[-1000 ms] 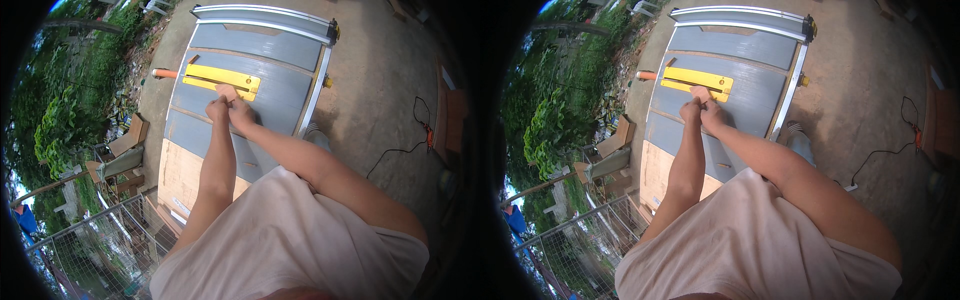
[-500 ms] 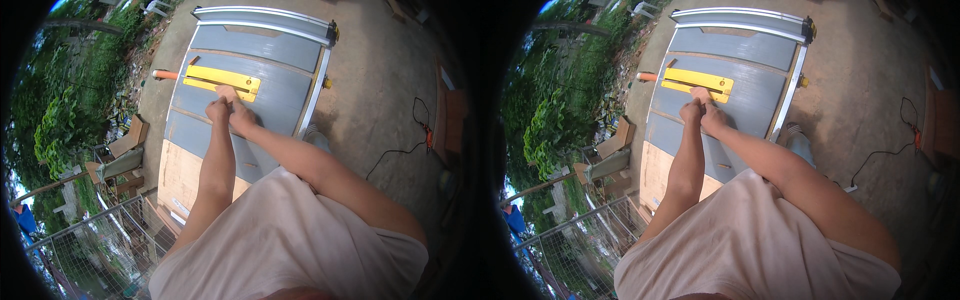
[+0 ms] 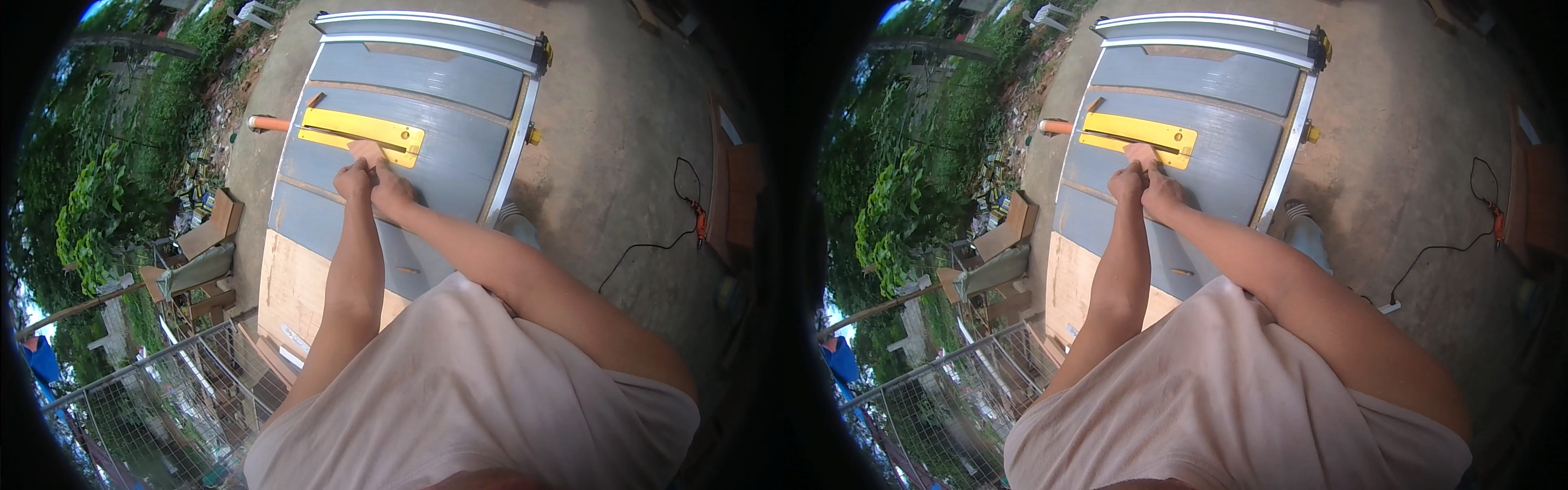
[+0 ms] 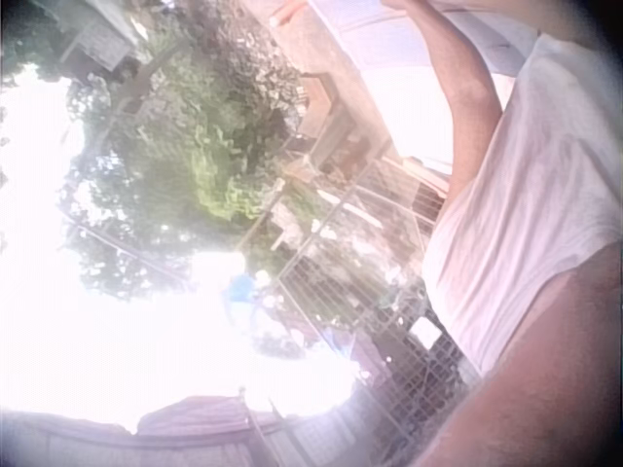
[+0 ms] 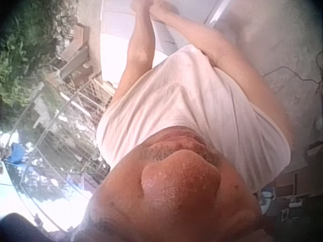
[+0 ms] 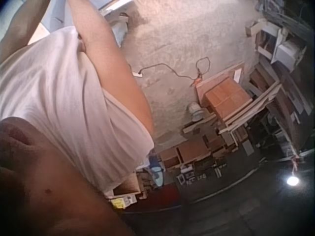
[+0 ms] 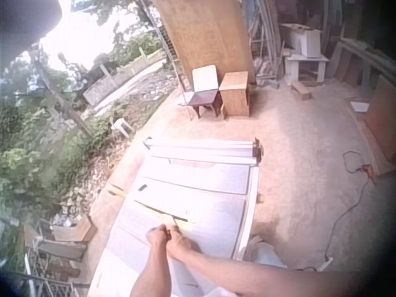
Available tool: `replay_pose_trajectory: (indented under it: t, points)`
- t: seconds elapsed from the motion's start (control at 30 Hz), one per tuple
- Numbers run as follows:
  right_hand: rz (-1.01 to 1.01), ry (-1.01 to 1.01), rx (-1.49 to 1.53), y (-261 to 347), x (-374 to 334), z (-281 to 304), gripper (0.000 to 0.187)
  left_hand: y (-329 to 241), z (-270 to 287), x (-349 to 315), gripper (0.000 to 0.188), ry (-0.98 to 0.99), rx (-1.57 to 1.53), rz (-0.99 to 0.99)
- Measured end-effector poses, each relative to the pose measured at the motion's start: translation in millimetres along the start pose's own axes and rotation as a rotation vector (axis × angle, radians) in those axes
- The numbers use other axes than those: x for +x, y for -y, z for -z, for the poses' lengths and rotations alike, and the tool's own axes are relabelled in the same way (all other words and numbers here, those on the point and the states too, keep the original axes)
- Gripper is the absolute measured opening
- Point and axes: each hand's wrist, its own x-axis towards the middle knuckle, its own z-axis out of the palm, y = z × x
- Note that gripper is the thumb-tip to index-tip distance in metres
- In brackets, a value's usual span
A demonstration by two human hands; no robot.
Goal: The person uses a table saw to cut a small wooden piece, then moves to a workbench to fit the piece into a curved wooden structure. They repeatedly adjust and test the fit of the piece into the structure.
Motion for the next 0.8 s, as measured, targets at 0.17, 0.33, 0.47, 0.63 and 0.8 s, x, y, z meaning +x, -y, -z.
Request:
replay_pose_trajectory:
  t: [0.17,0.33,0.47,0.63,0.8]
  points:
    - [0.028,0.007,-0.082,0.1,2.8,-1.5,0.074,0.1,1.5,1.2,0.026,-0.021,0.047,-0.012]
    - [0.014,-0.005,-0.004,2.7,2.2,-2.2,0.072,0.1,3.0,1.5,0.027,-0.026,0.043,-0.007]
    - [0.005,-0.003,-0.010,2.9,4.2,0.0,0.072,-8.2,0.0,-5.4,0.028,-0.015,0.050,0.026]
    - [0.048,-0.009,-0.087,1.4,7.3,-5.6,0.072,-2.8,3.6,1.5,0.029,-0.038,0.098,-0.009]
    - [0.033,-0.010,-0.092,2.5,8.9,-3.8,0.072,-6.0,-0.3,-2.3,0.028,-0.020,0.011,0.045]
